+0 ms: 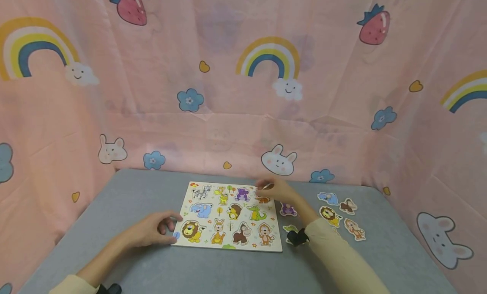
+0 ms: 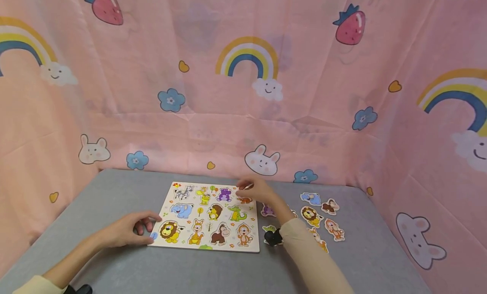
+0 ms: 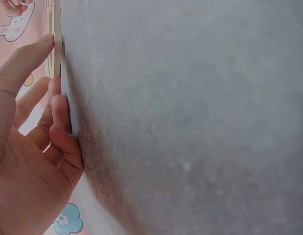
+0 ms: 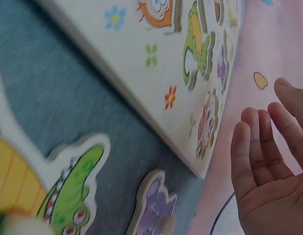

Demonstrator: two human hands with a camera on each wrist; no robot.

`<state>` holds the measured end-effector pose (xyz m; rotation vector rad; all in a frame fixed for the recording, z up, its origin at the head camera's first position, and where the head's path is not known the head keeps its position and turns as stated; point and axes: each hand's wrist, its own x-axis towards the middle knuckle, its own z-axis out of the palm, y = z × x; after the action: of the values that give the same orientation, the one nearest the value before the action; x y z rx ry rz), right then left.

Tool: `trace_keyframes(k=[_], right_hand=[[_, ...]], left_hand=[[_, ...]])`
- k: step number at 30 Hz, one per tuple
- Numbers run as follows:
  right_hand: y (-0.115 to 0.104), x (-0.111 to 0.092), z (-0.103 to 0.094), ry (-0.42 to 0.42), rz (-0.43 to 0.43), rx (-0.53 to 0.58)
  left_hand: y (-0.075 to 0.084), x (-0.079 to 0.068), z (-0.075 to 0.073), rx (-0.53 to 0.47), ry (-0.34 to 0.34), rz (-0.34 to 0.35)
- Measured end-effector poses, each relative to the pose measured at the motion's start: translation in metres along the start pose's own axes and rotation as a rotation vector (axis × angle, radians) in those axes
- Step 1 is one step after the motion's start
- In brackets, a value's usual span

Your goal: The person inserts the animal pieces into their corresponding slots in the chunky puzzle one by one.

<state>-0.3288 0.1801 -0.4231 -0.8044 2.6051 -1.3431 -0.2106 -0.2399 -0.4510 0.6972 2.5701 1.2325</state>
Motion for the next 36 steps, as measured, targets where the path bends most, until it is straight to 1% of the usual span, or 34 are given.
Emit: trace_keyframes(k=[3, 8, 9, 14, 15, 16, 22, 25, 28, 30, 32, 36], right_hand=[[0.004, -0.006, -0.006, 0.009, 0.009, -0.007], [0.013, -0.016, -0.019, 0.013, -0.006, -0.008], [0.010, -0.019, -0.022, 0.014, -0.003, -0.001], [0.014, -0.030, -0.037, 0.023, 0.012, 0.015], [0.015, -0.032, -0.039, 0.026, 0.007, 0.017], [0.021, -0.033, -0.042, 0.028, -0.005, 0.008], [0.029, -0.048, -0.059, 0.051, -0.047, -0.026], [0.033, -0.057, -0.068, 0.066, -0.019, -0.044], [0.039, -0.065, -0.076, 0.088, 0.040, -0.063], [0.045, -0.070, -0.081, 0.100, 0.058, -0.067], [0.050, -0.074, -0.086, 0.114, 0.063, -0.068], [0.059, -0.084, -0.095, 0.127, 0.046, -0.080]], left_hand=[[0.001, 0.000, 0.000, 0.004, 0.002, 0.001], [0.002, -0.001, 0.000, 0.000, 0.004, 0.000], [0.002, -0.001, -0.001, 0.001, 0.003, 0.001], [0.000, 0.000, -0.001, 0.004, 0.001, 0.007], [0.000, 0.000, -0.001, 0.004, 0.000, 0.010], [0.000, 0.000, -0.001, 0.003, 0.000, 0.011], [-0.001, 0.000, 0.000, 0.002, 0.001, 0.010], [-0.001, 0.000, 0.000, 0.000, 0.003, 0.009], [-0.002, 0.000, 0.000, -0.002, 0.006, 0.007], [-0.002, 0.000, 0.001, -0.002, 0.009, 0.006], [-0.002, 0.000, 0.001, 0.002, 0.011, 0.006], [-0.004, 0.000, 0.001, 0.014, 0.007, 0.005]])
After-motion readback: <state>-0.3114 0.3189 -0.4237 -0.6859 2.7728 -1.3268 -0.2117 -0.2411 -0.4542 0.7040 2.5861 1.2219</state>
